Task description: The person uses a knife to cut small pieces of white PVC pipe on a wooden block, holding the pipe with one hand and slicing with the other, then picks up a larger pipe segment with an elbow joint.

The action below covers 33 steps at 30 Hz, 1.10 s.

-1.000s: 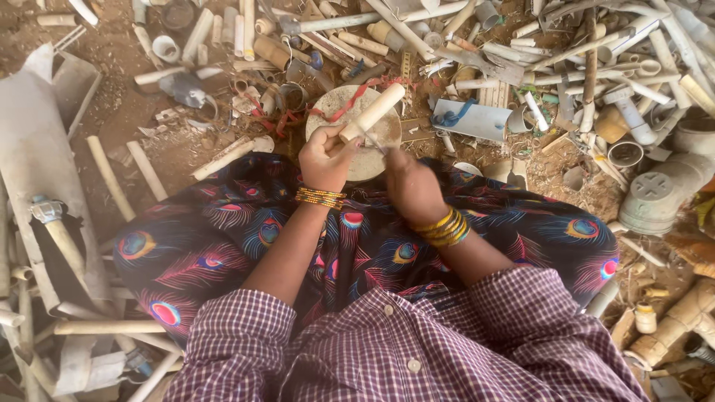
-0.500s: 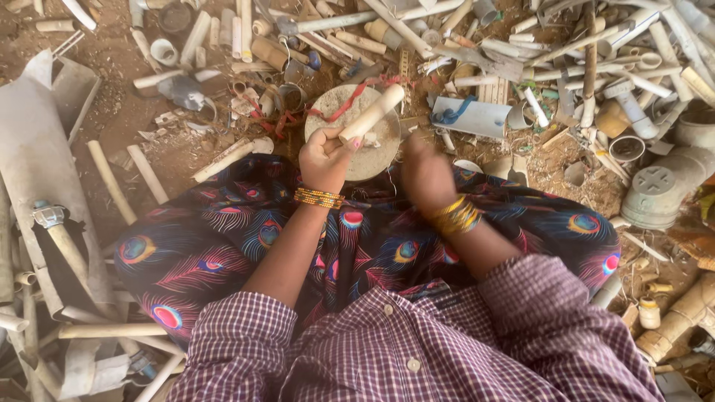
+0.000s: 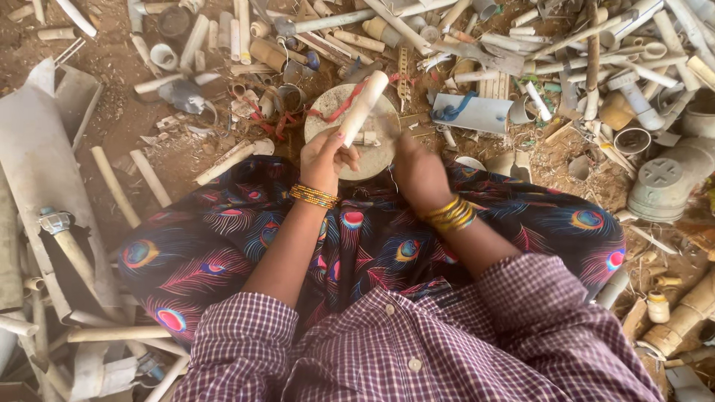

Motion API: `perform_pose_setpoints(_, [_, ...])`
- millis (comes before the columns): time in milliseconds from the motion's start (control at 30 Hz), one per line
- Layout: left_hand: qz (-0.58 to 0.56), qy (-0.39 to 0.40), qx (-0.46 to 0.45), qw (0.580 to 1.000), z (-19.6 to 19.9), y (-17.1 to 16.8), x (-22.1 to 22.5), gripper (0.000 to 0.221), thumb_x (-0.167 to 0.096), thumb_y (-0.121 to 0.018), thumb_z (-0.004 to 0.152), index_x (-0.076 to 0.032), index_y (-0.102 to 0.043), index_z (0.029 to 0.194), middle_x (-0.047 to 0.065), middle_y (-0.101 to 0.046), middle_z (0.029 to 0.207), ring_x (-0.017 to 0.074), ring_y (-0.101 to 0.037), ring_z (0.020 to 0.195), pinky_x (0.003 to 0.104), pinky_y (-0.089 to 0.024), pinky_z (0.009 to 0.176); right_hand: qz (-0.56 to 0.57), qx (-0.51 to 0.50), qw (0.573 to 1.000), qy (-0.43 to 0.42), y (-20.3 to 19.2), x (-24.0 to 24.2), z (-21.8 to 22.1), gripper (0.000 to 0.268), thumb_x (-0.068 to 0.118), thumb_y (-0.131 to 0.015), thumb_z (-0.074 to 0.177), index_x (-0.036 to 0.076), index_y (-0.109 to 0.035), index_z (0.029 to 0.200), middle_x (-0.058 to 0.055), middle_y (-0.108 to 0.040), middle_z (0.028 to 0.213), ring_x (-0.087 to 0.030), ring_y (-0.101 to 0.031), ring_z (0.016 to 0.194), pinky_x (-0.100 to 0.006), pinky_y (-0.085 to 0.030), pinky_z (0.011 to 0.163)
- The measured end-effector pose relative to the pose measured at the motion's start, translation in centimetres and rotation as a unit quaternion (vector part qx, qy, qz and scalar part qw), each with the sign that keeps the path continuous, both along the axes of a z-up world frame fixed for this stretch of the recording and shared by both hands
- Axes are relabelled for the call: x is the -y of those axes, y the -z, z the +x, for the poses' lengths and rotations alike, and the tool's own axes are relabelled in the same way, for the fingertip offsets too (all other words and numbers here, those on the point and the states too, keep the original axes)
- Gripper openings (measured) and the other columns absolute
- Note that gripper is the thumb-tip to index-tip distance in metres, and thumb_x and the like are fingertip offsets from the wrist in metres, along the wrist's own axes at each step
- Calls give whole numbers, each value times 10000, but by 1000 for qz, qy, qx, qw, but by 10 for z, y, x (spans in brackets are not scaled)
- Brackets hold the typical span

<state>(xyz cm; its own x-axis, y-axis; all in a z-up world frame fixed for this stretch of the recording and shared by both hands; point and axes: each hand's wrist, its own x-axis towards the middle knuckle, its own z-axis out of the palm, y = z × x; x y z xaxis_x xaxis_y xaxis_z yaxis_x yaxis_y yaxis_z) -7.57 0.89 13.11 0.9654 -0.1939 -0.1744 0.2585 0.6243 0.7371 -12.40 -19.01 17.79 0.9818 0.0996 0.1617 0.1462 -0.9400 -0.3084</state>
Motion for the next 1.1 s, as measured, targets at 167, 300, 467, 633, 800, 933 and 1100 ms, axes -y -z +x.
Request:
perform_pose_setpoints(167, [-80, 44, -45, 995, 0, -4, -2, 368, -203, -577, 1013, 101, -603, 1218, 78, -604, 715, 161, -552, 528, 420, -604, 753, 94, 71, 990, -78, -3, 0, 0, 129, 128, -554, 1029, 9, -536, 1076, -208, -638, 776, -393, -643, 653, -464, -504, 540])
perform_pose_setpoints(300, [-135, 65, -114, 982, 0, -7, -7, 376, -247, -557, 1028, 71, -586, 1226, 25, -512, 668, 137, -492, 540, 437, -546, 800, 1, 63, 997, -36, -1, -2, -4, 126, 146, -585, 1038, 38, -547, 984, -174, -614, 692, -354, -619, 556, -444, -497, 486])
perform_pose_setpoints(467, [-171, 76, -120, 975, 1, -13, -10, 343, -303, -551, 1027, 16, -552, 1153, 25, -492, 655, 147, -417, 465, 446, -512, 801, 36, 83, 990, -105, -3, 0, 0, 119, 137, -560, 1028, 19, -553, 1022, -164, -627, 764, -317, -617, 582, -409, -505, 509])
perform_pose_setpoints(633, [-185, 94, -96, 973, -5, -18, -10, 368, -311, -552, 1040, 9, -577, 1219, 12, -490, 666, 127, -414, 491, 389, -478, 773, -22, 22, 999, -25, 9, 0, -6, 115, 117, -554, 1032, 25, -558, 964, -153, -622, 705, -295, -627, 561, -397, -519, 493])
perform_pose_setpoints(800, [-159, 43, -119, 979, 0, -21, -8, 305, -250, -561, 997, -21, -595, 1196, 16, -589, 730, 124, -497, 545, 396, -486, 678, 75, 85, 987, -114, 18, 3, 0, 131, 130, -566, 1013, -1, -566, 1017, -180, -633, 755, -335, -639, 610, -426, -520, 541])
perform_pose_setpoints(933, [-2, 21, -68, 997, -1, -19, 2, 277, -199, -644, 984, 14, -659, 1161, 86, -740, 840, 184, -728, 713, 389, -604, 726, 12, -12, 999, 30, 13, 19, 10, 115, 113, -556, 1056, 21, -573, 991, -191, -638, 732, -347, -645, 607, -450, -511, 547])
perform_pose_setpoints(1100, [444, -110, 144, 877, -10, -22, 14, 391, -137, -823, 874, -20, -721, 1233, 163, -778, 916, 239, -745, 807, 344, -591, 726, 223, 28, 973, 44, 2, 16, 7, 93, 120, -549, 1036, 38, -593, 1032, -222, -624, 714, -369, -660, 607, -461, -509, 531])
